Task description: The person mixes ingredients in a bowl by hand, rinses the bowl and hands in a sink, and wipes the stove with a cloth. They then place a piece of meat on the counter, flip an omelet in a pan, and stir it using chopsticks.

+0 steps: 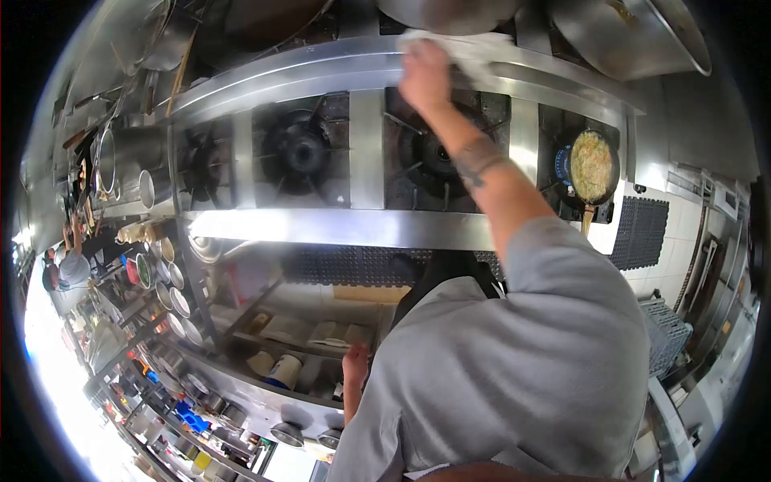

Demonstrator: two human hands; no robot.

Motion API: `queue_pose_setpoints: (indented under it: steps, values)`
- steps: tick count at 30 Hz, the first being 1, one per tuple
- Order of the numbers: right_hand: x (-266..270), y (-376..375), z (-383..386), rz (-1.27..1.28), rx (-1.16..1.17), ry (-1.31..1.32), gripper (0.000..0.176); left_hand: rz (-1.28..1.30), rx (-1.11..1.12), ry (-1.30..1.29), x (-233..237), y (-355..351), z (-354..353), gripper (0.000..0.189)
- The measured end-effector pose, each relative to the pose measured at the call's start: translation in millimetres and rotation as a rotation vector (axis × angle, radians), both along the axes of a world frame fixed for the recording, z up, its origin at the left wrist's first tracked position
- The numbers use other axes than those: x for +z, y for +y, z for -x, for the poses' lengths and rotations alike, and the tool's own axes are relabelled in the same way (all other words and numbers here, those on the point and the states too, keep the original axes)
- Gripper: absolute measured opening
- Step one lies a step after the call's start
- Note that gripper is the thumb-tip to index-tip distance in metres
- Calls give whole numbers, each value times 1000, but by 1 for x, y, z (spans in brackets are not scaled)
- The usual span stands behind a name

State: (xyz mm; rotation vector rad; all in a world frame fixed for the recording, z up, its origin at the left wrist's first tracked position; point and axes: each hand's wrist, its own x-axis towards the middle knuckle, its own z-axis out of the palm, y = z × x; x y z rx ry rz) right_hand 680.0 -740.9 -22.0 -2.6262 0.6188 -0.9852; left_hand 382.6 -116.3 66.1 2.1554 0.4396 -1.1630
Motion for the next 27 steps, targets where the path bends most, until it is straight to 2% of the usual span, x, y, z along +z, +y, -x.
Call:
queue_pose_setpoints:
  steps: [1, 2, 5, 7, 9, 11, 12, 13, 15, 16, 17, 19, 21, 22, 23, 24, 25, 26, 27]
  values:
    - [-3, 26, -32, -26, 38, -6, 36, 21, -22, -57, 0, 0, 5, 23]
    - [-6, 53, -63, -53, 77, -12, 42, -37, -65, -5, -7, 11, 13, 26]
    - [7, 94, -131, -41, 280, -1, 41, -121, -146, -5, -13, 20, 27, 28]
    - [22, 86, -124, -101, 401, 91, 40, -78, -195, -27, -6, 13, 19, 31]
    - [5, 54, -93, -16, 429, 77, 40, 16, -196, -78, 19, -14, 4, 30]
    - [-5, 9, -29, -79, 373, 7, 40, 259, 259, -18, -24, 23, 17, 30]
    - [-13, -18, 5, -165, 273, 66, 38, 119, 86, 44, -33, 24, 2, 30]
    - [5, -46, 54, -57, 201, 146, 31, -19, -92, 103, -38, 26, -9, 31]
    - [-2, -110, 122, 103, -8, 73, 23, 100, 11, 86, -51, 38, -23, 31]
    - [0, -138, 148, 111, -50, 17, 18, 45, -210, -2, -70, 50, -36, 31]
    - [9, -153, 165, -130, -258, 3, 14, -12, -429, -89, -82, 57, -43, 31]
    - [11, -188, 187, -373, -559, -213, 30, 26, -401, -107, -65, 41, -65, 33]
    - [5, -208, 191, -272, -724, -269, 51, -87, -770, -125, -63, 50, -91, 36]
    - [6, -206, 183, -178, -889, -89, 66, -95, -638, -19, -72, 62, -98, 35]
    - [1, -209, 177, -78, -1048, 96, 81, -103, -628, -22, -63, 61, -106, 35]
    - [-13, -222, 165, -165, -1282, 153, 91, -75, -485, -17, -55, 61, -113, 36]
    - [-44, -245, 157, -165, -1276, 157, 91, -45, -343, -10, -48, 61, -121, 37]
    - [-77, -266, 149, -226, -1350, -44, 86, -44, -338, -8, -50, 69, -129, 37]
    - [-54, -251, 139, -216, -1322, 317, 77, -93, -416, 11, -58, 83, -137, 38]
